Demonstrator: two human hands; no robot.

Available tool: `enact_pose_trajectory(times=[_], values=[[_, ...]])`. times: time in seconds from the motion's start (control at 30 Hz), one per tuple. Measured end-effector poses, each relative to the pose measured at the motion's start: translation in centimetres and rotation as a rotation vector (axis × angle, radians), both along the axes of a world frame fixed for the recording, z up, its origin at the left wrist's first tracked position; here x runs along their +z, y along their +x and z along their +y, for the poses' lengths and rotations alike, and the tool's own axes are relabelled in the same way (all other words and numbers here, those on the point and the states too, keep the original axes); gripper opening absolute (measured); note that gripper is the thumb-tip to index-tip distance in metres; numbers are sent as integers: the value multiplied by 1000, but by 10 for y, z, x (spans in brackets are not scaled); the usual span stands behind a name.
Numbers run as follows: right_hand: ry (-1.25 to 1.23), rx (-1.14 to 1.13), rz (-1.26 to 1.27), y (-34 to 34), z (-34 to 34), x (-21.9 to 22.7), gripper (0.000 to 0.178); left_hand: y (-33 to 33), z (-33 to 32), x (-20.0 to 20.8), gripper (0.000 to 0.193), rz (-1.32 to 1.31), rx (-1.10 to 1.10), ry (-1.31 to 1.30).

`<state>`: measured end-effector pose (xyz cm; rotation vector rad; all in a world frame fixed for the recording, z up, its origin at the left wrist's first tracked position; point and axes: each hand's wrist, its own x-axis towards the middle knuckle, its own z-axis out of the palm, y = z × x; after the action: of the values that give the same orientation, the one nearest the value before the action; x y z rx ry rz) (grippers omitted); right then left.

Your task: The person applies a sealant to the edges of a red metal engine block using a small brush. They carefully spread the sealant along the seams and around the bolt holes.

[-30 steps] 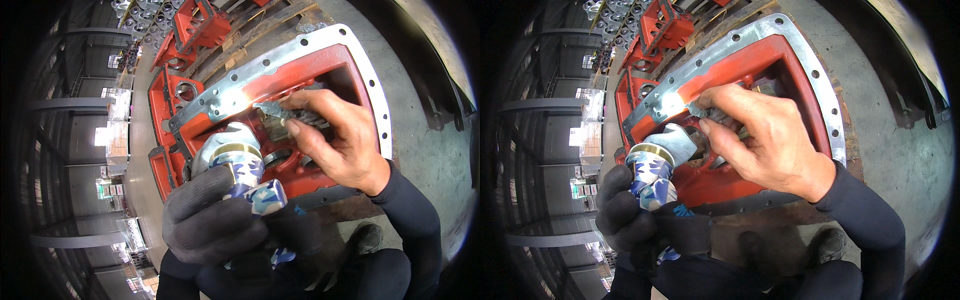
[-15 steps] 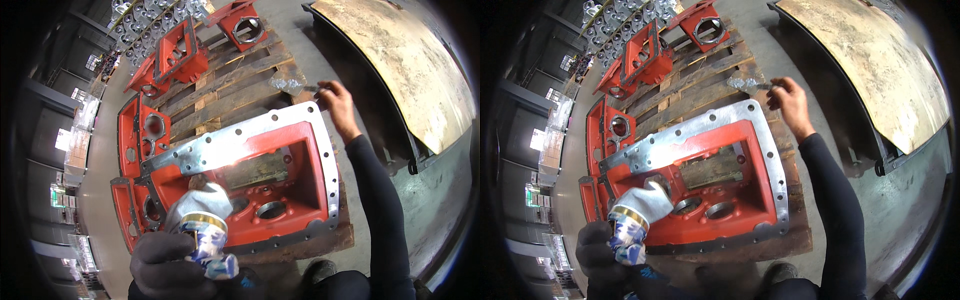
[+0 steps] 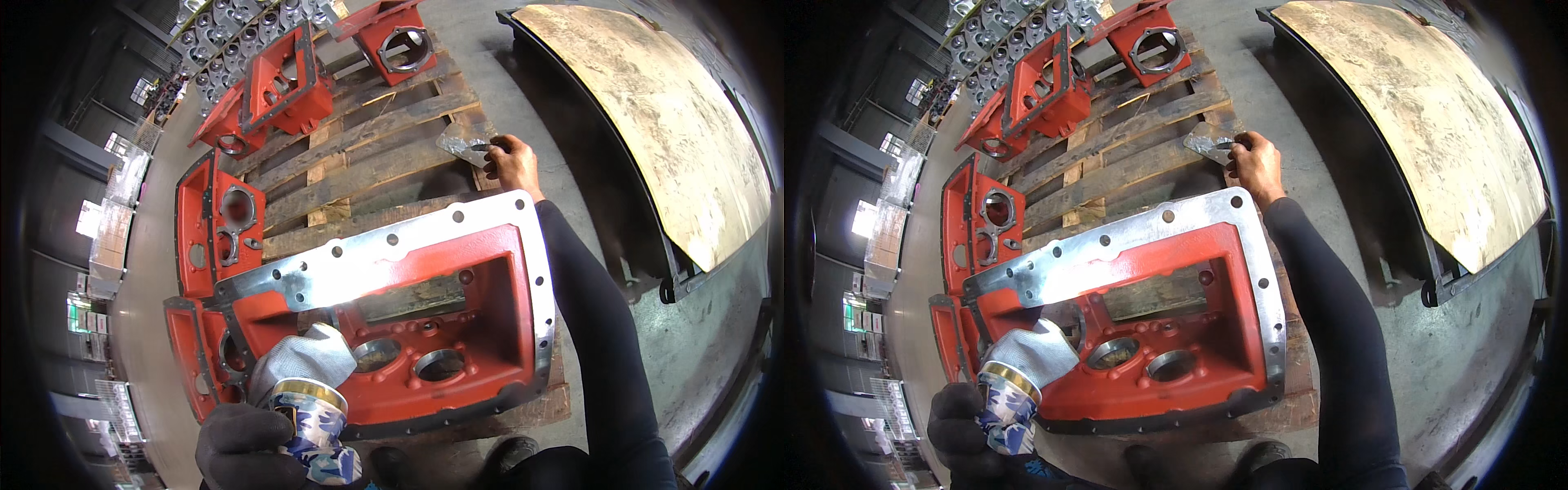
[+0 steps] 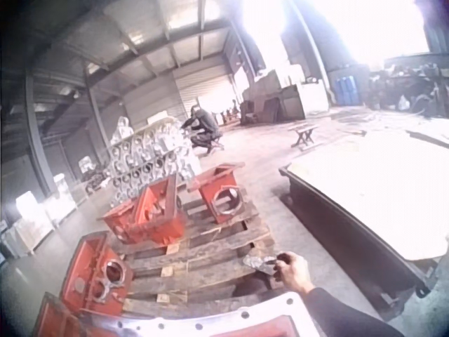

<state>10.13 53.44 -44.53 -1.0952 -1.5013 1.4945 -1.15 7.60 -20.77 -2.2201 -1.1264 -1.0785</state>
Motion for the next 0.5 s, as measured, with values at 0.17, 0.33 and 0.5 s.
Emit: enact_pose_trajectory(times=[0.17, 0.33, 0.5], values=[[32, -17, -94, -16, -4, 2, 26, 7, 12, 8, 42, 76, 62, -54], [43, -27, -135, -3, 2, -29, 26, 53, 11, 47, 38, -765, 297, -785], [121, 29, -105, -43, -7, -17, 27, 7, -2, -2, 45, 74, 181, -1]])
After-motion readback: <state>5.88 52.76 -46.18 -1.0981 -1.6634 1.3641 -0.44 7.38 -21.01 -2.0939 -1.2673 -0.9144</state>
